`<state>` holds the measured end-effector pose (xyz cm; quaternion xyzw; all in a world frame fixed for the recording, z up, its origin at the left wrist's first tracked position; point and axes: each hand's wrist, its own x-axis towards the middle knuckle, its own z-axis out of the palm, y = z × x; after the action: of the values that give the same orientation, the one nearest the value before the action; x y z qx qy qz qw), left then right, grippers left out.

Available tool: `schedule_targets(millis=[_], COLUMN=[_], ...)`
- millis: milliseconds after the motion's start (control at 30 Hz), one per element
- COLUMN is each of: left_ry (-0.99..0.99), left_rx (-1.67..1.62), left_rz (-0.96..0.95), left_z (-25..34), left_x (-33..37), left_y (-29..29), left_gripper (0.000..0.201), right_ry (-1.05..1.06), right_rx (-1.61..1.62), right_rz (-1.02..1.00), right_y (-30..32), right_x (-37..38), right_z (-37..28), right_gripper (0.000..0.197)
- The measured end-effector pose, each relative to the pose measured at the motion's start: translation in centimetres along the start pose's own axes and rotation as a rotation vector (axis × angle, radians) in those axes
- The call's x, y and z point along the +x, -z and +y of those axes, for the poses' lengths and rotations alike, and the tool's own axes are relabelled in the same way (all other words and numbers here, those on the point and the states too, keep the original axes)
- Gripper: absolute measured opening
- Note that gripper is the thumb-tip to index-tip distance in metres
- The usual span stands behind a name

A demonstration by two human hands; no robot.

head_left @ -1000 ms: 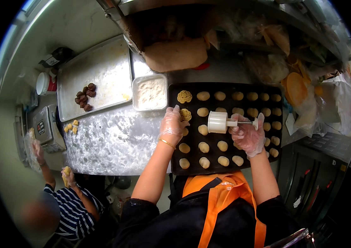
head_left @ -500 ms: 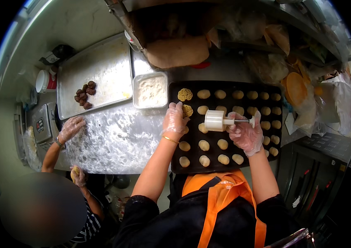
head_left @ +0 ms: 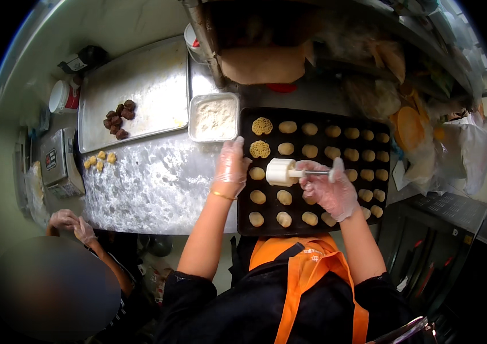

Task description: The person uses a handheld dough press to shape small dough balls into patterned cookies on a baking tray. Another person rolls dough balls on a separate counter nearby. The shaped cookies are placed in rows on the tray.

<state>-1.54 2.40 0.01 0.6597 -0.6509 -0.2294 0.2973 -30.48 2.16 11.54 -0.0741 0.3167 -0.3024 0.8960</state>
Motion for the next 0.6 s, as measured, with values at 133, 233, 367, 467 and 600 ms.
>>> schedule_targets(millis=[133, 233, 367, 467, 600], left_ry=[0.265, 0.296, 0.454, 0.470, 0.415], left_rx=[-0.075, -0.093, -0.183, -0.167, -0.222], left_rz=[0.068, 0.100, 0.099, 0.094, 0.139], left_z=[-2.2, -3.2, -3.6, -4.3, -4.8], left_x=[-3.4, -6.2, -9.0, -10.3, -11.3], left_y=[3.3, 4.3, 4.1, 3.8, 3.8], left_gripper=[0.048, 0.041, 0.035, 0.035, 0.034], right_ry=[0.026, -0.002, -0.009, -0.062, -0.094], right_rx=[-0.263, -0.340, -0.418, -0.513, -0.613], right_rz=[0.100, 0.119, 0.124, 0.180, 0.270], right_y=[-2.1, -2.7, -2.5, -3.6, -3.5], right_x=[1.7, 2.7, 4.0, 4.9, 6.7], right_z=[3.3, 4.1, 4.8, 5.1, 6.5], right_gripper=[0.065, 0.061, 0.059, 0.056, 0.054])
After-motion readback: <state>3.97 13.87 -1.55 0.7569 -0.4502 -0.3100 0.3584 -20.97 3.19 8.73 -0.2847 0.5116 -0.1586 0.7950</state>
